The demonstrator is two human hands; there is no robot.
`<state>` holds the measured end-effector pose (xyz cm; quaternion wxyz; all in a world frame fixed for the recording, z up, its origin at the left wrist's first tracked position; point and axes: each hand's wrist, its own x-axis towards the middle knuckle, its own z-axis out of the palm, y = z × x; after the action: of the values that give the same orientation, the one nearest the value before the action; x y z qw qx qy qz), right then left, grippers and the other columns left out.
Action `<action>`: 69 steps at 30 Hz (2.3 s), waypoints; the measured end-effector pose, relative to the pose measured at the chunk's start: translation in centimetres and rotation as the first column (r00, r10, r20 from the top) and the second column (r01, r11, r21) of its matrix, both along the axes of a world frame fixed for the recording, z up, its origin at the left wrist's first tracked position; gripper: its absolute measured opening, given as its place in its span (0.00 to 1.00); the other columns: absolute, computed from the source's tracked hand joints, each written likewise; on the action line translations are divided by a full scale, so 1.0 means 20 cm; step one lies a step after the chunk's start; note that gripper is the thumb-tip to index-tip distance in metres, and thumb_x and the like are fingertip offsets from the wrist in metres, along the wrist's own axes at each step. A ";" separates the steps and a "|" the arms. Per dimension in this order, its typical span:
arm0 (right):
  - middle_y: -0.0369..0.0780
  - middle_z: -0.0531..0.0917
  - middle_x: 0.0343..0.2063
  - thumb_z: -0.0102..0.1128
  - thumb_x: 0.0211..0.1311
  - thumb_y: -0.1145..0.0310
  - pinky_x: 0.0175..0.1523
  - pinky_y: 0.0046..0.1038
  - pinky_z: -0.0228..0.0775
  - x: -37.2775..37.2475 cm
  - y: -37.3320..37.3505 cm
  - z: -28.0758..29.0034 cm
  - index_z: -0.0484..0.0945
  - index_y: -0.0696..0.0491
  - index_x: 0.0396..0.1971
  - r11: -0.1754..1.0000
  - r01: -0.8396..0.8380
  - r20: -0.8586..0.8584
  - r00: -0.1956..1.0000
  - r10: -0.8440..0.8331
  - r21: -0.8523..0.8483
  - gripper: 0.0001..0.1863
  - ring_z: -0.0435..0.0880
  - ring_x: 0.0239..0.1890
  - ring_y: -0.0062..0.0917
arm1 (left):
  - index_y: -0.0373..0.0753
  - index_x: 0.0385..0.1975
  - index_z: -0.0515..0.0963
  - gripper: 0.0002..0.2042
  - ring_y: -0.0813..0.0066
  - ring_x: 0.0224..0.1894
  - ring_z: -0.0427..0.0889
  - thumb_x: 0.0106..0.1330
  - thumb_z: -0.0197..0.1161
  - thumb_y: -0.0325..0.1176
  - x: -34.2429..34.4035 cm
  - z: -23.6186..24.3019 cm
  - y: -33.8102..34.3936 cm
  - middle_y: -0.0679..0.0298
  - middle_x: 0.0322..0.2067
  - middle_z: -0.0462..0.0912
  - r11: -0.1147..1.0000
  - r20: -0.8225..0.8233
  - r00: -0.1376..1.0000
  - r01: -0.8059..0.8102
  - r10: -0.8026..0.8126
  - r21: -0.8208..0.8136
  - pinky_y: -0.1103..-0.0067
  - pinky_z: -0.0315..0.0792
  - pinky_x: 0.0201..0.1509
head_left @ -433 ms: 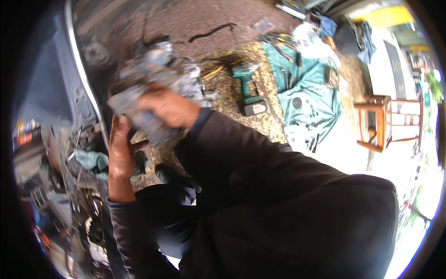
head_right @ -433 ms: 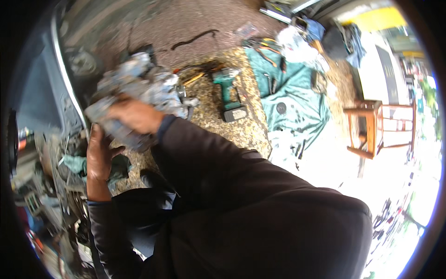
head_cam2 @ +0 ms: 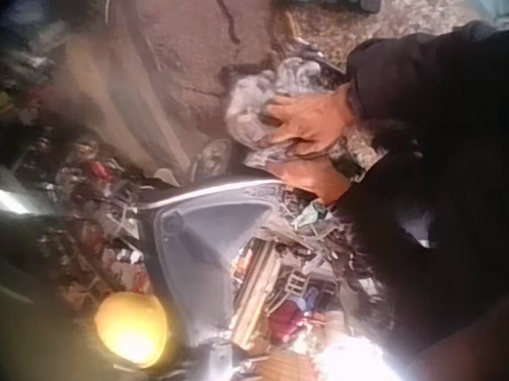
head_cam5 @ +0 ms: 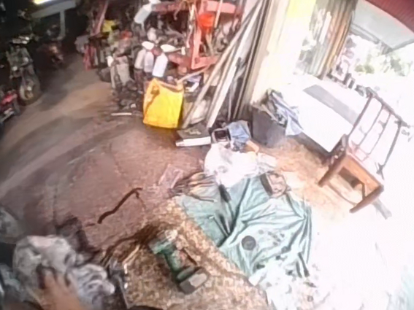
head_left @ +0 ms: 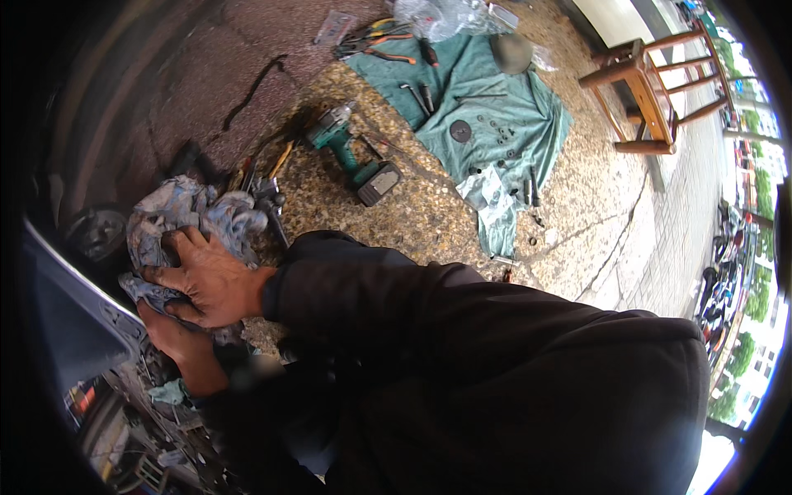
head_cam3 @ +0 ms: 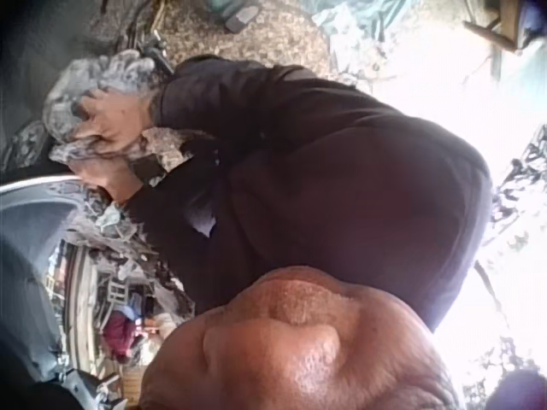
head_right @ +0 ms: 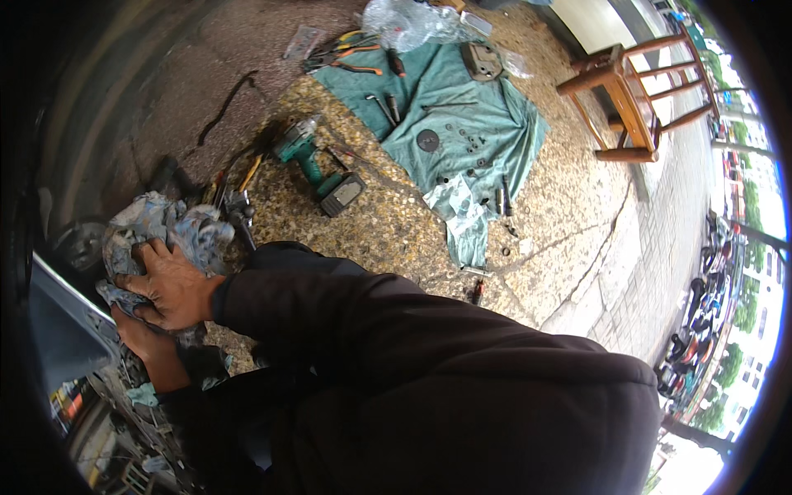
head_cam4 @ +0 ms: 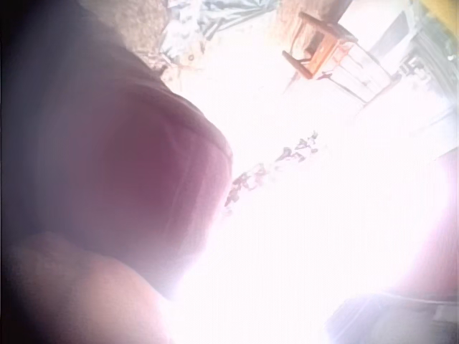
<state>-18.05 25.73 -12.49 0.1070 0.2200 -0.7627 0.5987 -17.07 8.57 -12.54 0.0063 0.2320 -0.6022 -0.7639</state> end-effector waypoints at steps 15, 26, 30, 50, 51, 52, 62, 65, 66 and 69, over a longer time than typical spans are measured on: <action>0.46 0.85 0.35 0.64 0.48 0.72 0.41 0.34 0.78 -0.08 1.25 -0.58 0.79 0.59 0.42 0.925 0.353 0.351 0.891 -0.286 -0.141 0.18 0.85 0.37 0.36 | 0.31 0.53 0.70 0.22 0.57 0.48 0.77 0.63 0.60 0.39 -0.13 -0.19 0.27 0.48 0.50 0.75 0.795 0.196 0.980 0.138 -0.024 -0.591 0.67 0.71 0.54; 0.46 0.84 0.30 0.58 0.48 0.64 0.40 0.39 0.76 0.79 2.93 -1.43 0.84 0.53 0.29 0.230 0.453 0.083 0.321 -0.944 0.861 0.11 0.83 0.34 0.43 | 0.28 0.51 0.71 0.18 0.66 0.46 0.76 0.64 0.58 0.30 -0.17 -0.42 0.47 0.52 0.47 0.79 0.181 0.598 0.630 0.748 -0.495 -0.638 0.73 0.68 0.52; 0.48 0.84 0.38 0.61 0.52 0.60 0.51 0.37 0.73 0.70 2.94 -1.48 0.82 0.53 0.36 0.277 0.218 0.237 0.193 -0.952 0.936 0.15 0.81 0.46 0.43 | 0.28 0.50 0.72 0.17 0.66 0.47 0.76 0.64 0.59 0.29 -0.20 -0.44 0.49 0.52 0.47 0.78 0.055 0.542 0.688 0.641 -0.483 -0.765 0.73 0.68 0.53; 0.47 0.83 0.31 0.56 0.50 0.71 0.44 0.41 0.74 0.37 3.02 -1.56 0.82 0.53 0.32 0.268 0.325 0.129 0.391 -0.911 0.907 0.10 0.82 0.38 0.44 | 0.29 0.49 0.73 0.15 0.70 0.50 0.73 0.65 0.59 0.29 -0.14 -0.40 0.65 0.56 0.46 0.77 0.239 0.484 0.716 0.653 -0.502 -0.718 0.76 0.65 0.57; 0.48 0.83 0.29 0.56 0.50 0.72 0.43 0.41 0.74 0.36 3.01 -1.56 0.82 0.53 0.31 0.258 0.282 0.130 0.402 -0.906 0.924 0.09 0.82 0.37 0.45 | 0.29 0.48 0.73 0.14 0.70 0.50 0.73 0.65 0.59 0.29 -0.13 -0.39 0.66 0.56 0.46 0.77 0.245 0.505 0.718 0.662 -0.479 -0.708 0.76 0.65 0.57; 0.47 0.82 0.28 0.56 0.51 0.69 0.38 0.43 0.74 0.36 3.01 -1.57 0.81 0.51 0.30 0.259 0.297 0.118 0.421 -0.899 0.919 0.07 0.82 0.33 0.45 | 0.29 0.48 0.73 0.14 0.70 0.50 0.73 0.65 0.59 0.29 -0.13 -0.39 0.67 0.56 0.46 0.77 0.262 0.509 0.722 0.664 -0.468 -0.701 0.76 0.65 0.57; 0.51 0.82 0.30 0.56 0.51 0.67 0.42 0.44 0.74 0.45 2.97 -1.56 0.78 0.57 0.34 0.280 0.291 0.128 0.449 -0.885 0.915 0.12 0.82 0.36 0.48 | 0.30 0.48 0.73 0.14 0.72 0.49 0.74 0.65 0.60 0.29 -0.10 -0.38 0.72 0.59 0.46 0.77 0.341 0.499 0.751 0.649 -0.432 -0.680 0.77 0.66 0.56; 0.51 0.81 0.30 0.54 0.50 0.72 0.44 0.43 0.74 0.47 2.88 -1.56 0.78 0.55 0.37 0.287 0.298 0.126 0.461 -0.878 0.910 0.12 0.81 0.37 0.49 | 0.30 0.48 0.73 0.14 0.72 0.48 0.74 0.65 0.59 0.28 -0.10 -0.40 0.74 0.59 0.45 0.77 0.374 0.507 0.740 0.666 -0.442 -0.646 0.77 0.66 0.55; 0.51 0.82 0.30 0.55 0.49 0.72 0.44 0.42 0.74 0.48 2.85 -1.56 0.78 0.55 0.36 0.296 0.290 0.144 0.448 -0.882 0.910 0.12 0.81 0.37 0.49 | 0.30 0.48 0.73 0.14 0.72 0.48 0.74 0.65 0.59 0.28 -0.10 -0.41 0.74 0.59 0.45 0.77 0.347 0.510 0.738 0.664 -0.441 -0.662 0.77 0.67 0.55; 0.49 0.82 0.29 0.57 0.48 0.72 0.44 0.40 0.74 0.46 2.85 -1.54 0.79 0.54 0.32 0.313 0.409 0.112 0.445 -0.888 0.857 0.10 0.82 0.36 0.47 | 0.30 0.48 0.73 0.14 0.72 0.48 0.75 0.65 0.59 0.28 -0.11 -0.43 0.76 0.59 0.45 0.76 0.364 0.479 0.738 0.661 -0.475 -0.656 0.78 0.67 0.55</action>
<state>-8.94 82.63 -43.20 0.0210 -0.3019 -0.9383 0.1676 -19.19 23.77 -21.05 -0.2193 0.0581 -0.9142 -0.3359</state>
